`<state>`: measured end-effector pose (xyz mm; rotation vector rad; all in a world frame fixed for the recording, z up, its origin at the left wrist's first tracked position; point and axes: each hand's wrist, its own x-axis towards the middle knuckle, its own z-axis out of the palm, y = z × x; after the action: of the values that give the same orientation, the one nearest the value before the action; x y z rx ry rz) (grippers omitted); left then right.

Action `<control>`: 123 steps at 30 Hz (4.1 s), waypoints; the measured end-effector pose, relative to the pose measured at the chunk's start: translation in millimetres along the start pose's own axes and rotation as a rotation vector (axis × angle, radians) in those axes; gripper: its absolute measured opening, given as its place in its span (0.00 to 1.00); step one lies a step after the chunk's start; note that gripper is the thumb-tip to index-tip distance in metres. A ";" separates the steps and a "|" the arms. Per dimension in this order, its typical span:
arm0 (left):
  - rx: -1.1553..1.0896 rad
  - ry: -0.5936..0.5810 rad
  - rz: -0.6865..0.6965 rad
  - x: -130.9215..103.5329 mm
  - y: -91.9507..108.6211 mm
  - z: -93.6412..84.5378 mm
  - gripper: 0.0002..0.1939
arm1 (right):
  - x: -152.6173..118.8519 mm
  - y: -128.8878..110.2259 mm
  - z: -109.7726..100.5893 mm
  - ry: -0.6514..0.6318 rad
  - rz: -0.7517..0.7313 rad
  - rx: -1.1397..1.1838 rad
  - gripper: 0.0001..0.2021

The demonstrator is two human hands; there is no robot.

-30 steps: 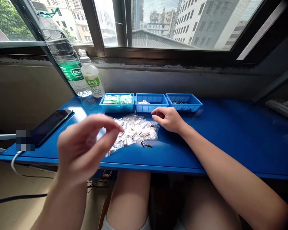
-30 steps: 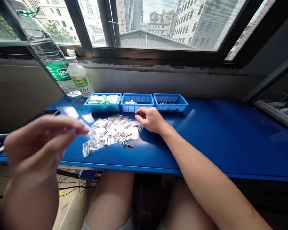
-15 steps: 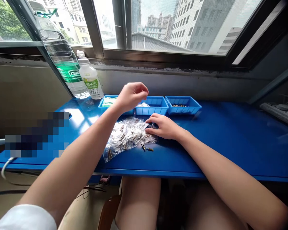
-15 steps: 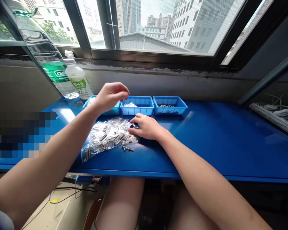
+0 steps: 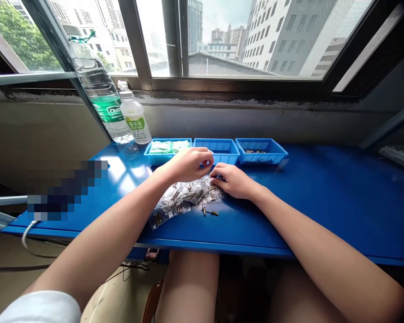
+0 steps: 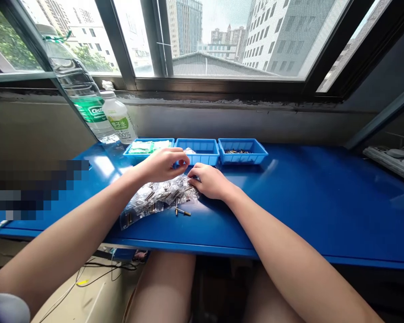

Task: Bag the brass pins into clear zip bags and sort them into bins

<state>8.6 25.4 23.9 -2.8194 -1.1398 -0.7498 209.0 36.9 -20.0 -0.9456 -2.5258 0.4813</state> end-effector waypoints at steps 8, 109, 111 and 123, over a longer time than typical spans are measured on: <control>0.054 -0.017 -0.017 -5.5 -1.0 6.8 0.12 | 1.6 3.1 -0.8 -0.002 -0.010 0.071 0.10; -0.273 0.240 -0.113 -2.0 -1.1 21.6 0.06 | -8.9 0.5 -20.7 0.456 0.021 0.593 0.13; -0.228 0.296 -0.146 -1.8 -5.6 20.8 0.07 | -9.9 0.5 -23.5 0.482 0.052 0.481 0.12; -0.223 0.229 -0.088 -2.1 -7.1 16.5 0.11 | -8.1 1.5 -27.3 0.469 0.051 0.375 0.16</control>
<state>9.7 32.3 7.3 -2.7696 -1.2170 -1.2430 228.5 37.3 0.8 -0.8589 -1.9137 0.6359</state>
